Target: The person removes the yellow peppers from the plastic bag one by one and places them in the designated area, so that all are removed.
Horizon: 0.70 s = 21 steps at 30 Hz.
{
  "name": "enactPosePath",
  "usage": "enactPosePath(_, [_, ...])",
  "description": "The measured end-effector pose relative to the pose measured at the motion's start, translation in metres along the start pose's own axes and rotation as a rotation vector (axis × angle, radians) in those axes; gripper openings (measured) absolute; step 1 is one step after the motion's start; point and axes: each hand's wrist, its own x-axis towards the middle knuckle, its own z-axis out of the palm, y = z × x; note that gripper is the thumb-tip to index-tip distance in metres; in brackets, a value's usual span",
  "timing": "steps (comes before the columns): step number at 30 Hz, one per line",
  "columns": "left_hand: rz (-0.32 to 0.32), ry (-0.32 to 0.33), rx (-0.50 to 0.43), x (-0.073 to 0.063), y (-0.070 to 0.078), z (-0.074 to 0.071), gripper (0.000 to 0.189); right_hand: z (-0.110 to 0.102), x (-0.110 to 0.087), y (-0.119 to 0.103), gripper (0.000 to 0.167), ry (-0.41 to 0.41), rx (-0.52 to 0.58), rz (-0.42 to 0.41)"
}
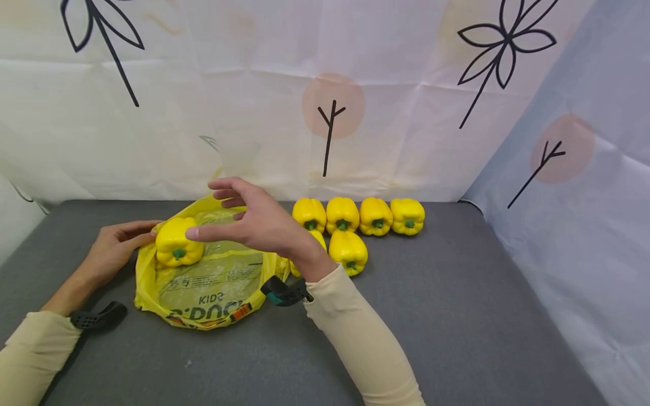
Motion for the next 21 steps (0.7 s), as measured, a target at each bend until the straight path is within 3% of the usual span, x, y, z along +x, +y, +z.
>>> enactPosePath(12, [0.004, 0.001, -0.014, 0.001, 0.0, 0.0, 0.049, 0.018, 0.02, 0.001, 0.07, -0.008, 0.08, 0.009])
enactPosePath(21, [0.005, 0.001, -0.011, 0.002, 0.0, 0.0, 0.049, 0.026, 0.036, 0.005, 0.065, -0.019, 0.177, -0.032])
